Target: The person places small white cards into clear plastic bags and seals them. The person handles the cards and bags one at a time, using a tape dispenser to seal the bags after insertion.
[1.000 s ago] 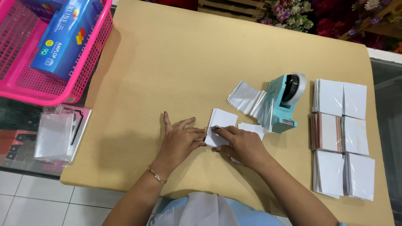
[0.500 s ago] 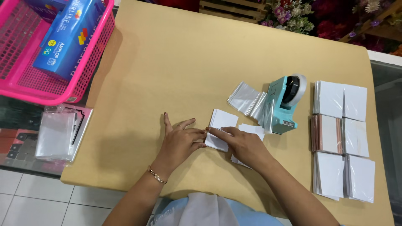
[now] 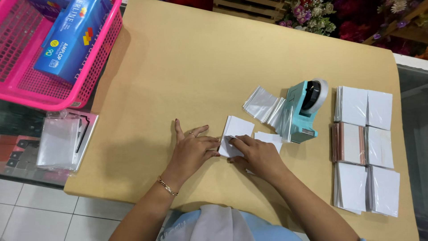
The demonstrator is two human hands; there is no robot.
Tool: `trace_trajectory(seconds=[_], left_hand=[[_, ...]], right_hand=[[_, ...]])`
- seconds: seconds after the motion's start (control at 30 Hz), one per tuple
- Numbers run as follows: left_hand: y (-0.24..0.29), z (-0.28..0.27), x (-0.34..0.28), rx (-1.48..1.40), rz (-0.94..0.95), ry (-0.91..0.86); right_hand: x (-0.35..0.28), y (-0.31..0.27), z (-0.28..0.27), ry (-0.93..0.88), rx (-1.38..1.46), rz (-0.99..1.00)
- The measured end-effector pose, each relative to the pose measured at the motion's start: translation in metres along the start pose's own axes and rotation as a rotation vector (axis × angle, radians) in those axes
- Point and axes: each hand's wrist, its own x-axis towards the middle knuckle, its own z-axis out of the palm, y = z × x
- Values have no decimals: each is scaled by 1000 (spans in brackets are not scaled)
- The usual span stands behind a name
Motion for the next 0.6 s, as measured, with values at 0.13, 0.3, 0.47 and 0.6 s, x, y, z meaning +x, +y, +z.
trace_trajectory(seconds=[0.13, 0.3, 0.47, 0.6], left_hand=[[2, -5, 0, 8, -3, 5], [-1, 2, 0, -12, -3, 17], [-4, 3, 0, -22, 0, 28], [-6, 7, -1, -4, -2, 38]], right_hand=[[1, -4, -14, -28, 36, 0], [0, -2, -17, -53, 76, 14], [-2, -3, -20, -26, 127, 7], [-4, -5, -18, -28, 135, 37]])
